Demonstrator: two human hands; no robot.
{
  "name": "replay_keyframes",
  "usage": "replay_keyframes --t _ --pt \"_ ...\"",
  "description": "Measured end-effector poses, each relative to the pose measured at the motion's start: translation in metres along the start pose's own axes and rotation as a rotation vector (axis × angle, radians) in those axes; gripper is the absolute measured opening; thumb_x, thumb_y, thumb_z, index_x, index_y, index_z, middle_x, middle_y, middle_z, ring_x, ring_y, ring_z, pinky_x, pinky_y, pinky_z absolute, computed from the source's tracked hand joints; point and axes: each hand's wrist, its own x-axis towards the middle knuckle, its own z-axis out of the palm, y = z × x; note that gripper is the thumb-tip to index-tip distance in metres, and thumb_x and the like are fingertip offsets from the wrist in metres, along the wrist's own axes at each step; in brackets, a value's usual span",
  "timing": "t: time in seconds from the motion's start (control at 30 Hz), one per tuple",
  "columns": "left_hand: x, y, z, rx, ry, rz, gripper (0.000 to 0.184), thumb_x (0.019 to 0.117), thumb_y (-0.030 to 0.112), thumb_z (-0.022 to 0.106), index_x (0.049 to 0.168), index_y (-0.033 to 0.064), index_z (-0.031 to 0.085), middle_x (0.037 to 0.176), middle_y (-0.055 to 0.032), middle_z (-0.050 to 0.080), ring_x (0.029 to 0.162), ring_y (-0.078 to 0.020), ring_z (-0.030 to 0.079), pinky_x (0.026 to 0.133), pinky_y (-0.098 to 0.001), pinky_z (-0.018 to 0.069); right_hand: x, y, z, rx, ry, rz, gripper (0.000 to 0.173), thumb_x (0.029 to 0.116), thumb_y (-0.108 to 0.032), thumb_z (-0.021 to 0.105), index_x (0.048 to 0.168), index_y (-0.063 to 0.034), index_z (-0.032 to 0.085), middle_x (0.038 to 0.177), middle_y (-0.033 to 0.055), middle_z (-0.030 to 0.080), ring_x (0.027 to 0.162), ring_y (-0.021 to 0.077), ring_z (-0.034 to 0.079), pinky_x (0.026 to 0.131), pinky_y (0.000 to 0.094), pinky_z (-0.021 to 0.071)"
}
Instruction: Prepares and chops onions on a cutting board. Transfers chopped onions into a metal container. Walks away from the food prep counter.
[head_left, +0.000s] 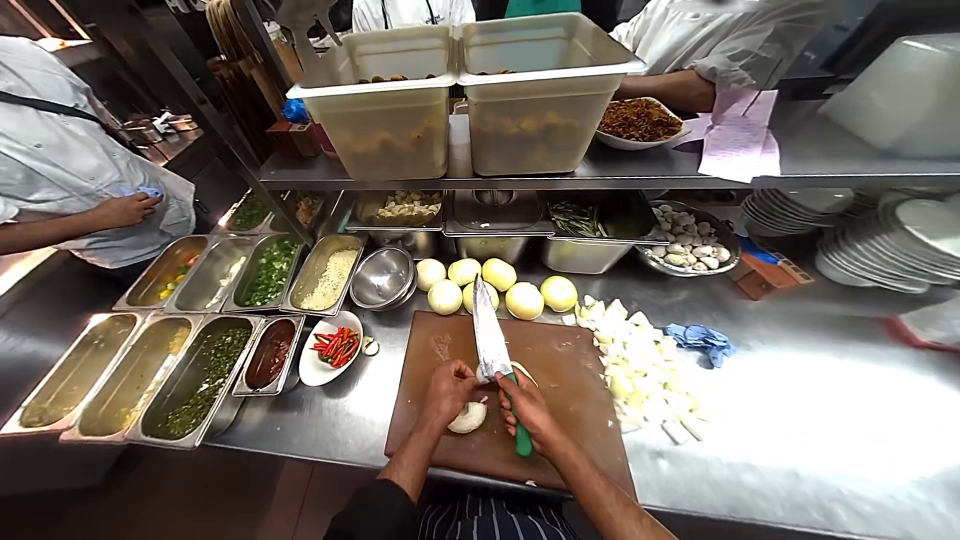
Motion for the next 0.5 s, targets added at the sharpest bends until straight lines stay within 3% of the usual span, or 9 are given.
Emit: replay_keyframes --t 0.07,0.13,0.2,0.27,0.4,0.5 --pt "0.015 -0.007 -0.009 0.159 -0.051 0.048 0.020 0.0954 0.018 0.065 0.110 0.0059 0.073 0.107 -0.0098 0.073 0.100 -0.0188 0.070 0.095 -0.0392 0.0568 -0.001 -0.003 -0.005 -0.166 0.068 -0.029 0.031 0.1084 -0.036 0.050 0.126 -0.0101 0.051 0.063 0.0040 0.046 0.043 0.0173 0.047 0.040 0.0339 0.0474" --pt "0.022 -0.011 -0.012 0.285 -0.088 0.103 0.027 0.0982 0.015 0.058 0.120 0.0077 0.071 0.117 -0.0113 0.071 0.110 -0.0208 0.068 0.102 -0.0406 0.0535 -0.008 -0.001 -0.017 -0.453 0.119 -0.030 0.037 0.1069 -0.040 0.050 0.129 -0.0105 0.054 0.069 0.0075 0.053 0.048 0.0214 0.055 0.046 0.0395 0.0523" --pt "0.023 -0.007 -0.006 0.288 -0.078 0.169 0.038 0.0961 0.014 0.059 0.133 0.0123 0.066 0.126 -0.0099 0.068 0.113 -0.0205 0.067 0.102 -0.0389 0.0537 -0.019 0.009 -0.027 -0.638 0.173 -0.050 0.038 0.1055 -0.045 0.049 0.121 -0.0114 0.058 0.073 0.0087 0.059 0.053 0.0233 0.060 0.051 0.0437 0.0556" --pt "0.027 -0.001 0.006 0.307 -0.108 0.266 0.048 0.0920 0.014 0.066 0.140 0.0156 0.062 0.139 -0.0101 0.061 0.128 -0.0232 0.059 0.111 -0.0405 0.0488 -0.032 0.022 -0.031 -0.682 0.269 -0.113 0.039 0.1049 -0.045 0.049 0.121 -0.0105 0.060 0.072 0.0080 0.061 0.054 0.0231 0.062 0.053 0.0449 0.0560" --pt "0.042 0.002 0.024 0.516 -0.263 0.416 0.031 0.0926 0.017 0.065 0.123 0.0120 0.071 0.134 -0.0088 0.064 0.131 -0.0274 0.055 0.115 -0.0442 0.0430 -0.064 0.041 -0.033 -0.622 0.243 -0.058 0.038 0.1051 -0.044 0.050 0.120 -0.0106 0.059 0.071 0.0075 0.059 0.053 0.0223 0.059 0.050 0.0433 0.0543" --pt "0.044 -0.001 0.021 0.498 -0.253 0.376 0.034 0.0938 0.021 0.066 0.126 0.0119 0.070 0.133 -0.0085 0.065 0.129 -0.0243 0.059 0.114 -0.0417 0.0450 -0.076 0.052 -0.038 -0.727 0.225 -0.040 0.037 0.1045 -0.043 0.051 0.118 -0.0098 0.061 0.072 0.0082 0.061 0.057 0.0235 0.061 0.054 0.0449 0.0545"
